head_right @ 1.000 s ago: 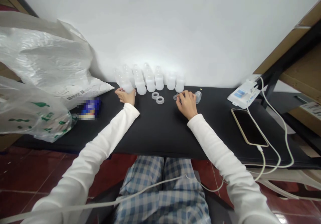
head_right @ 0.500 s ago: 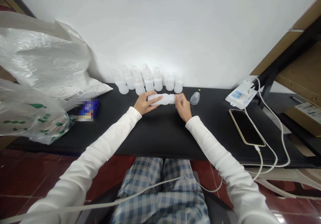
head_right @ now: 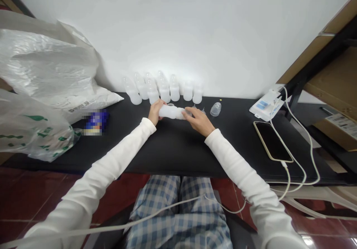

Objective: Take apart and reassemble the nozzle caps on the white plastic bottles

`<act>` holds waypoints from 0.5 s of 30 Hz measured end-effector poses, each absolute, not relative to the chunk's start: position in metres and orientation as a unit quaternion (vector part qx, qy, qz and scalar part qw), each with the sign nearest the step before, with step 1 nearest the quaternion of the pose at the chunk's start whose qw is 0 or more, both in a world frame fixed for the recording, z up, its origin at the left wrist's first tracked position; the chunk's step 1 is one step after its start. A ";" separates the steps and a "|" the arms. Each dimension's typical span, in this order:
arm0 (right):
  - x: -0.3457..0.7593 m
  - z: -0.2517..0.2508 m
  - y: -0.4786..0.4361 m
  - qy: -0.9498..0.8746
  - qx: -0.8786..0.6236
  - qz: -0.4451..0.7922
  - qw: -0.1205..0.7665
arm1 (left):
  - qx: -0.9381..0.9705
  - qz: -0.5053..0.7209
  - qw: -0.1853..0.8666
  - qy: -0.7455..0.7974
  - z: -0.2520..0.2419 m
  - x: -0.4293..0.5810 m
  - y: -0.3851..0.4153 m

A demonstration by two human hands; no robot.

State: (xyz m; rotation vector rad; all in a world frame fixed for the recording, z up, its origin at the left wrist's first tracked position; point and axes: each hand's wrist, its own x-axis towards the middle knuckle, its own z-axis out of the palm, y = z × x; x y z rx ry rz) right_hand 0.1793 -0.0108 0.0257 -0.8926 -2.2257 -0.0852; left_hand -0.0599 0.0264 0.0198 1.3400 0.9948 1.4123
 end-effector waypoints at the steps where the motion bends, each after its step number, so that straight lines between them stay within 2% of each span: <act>1: 0.183 0.027 -0.010 -0.868 -0.351 -0.039 0.349 | 0.529 0.566 0.484 0.407 0.021 -0.059 0.027; 5: 0.189 0.032 -0.012 -0.869 -0.372 0.025 0.325 | 0.446 0.521 0.583 0.435 0.024 -0.053 0.027; 8: 0.188 0.031 -0.010 -0.873 -0.370 0.036 0.314 | 0.420 0.527 0.587 0.449 0.022 -0.049 0.025; 12: 0.182 0.023 -0.007 -0.861 -0.345 0.016 0.372 | 0.518 0.596 0.441 0.427 0.020 -0.050 0.015; 15: 0.175 0.019 -0.009 -0.826 -0.371 0.083 0.415 | 0.616 0.600 0.314 0.403 0.018 -0.053 0.009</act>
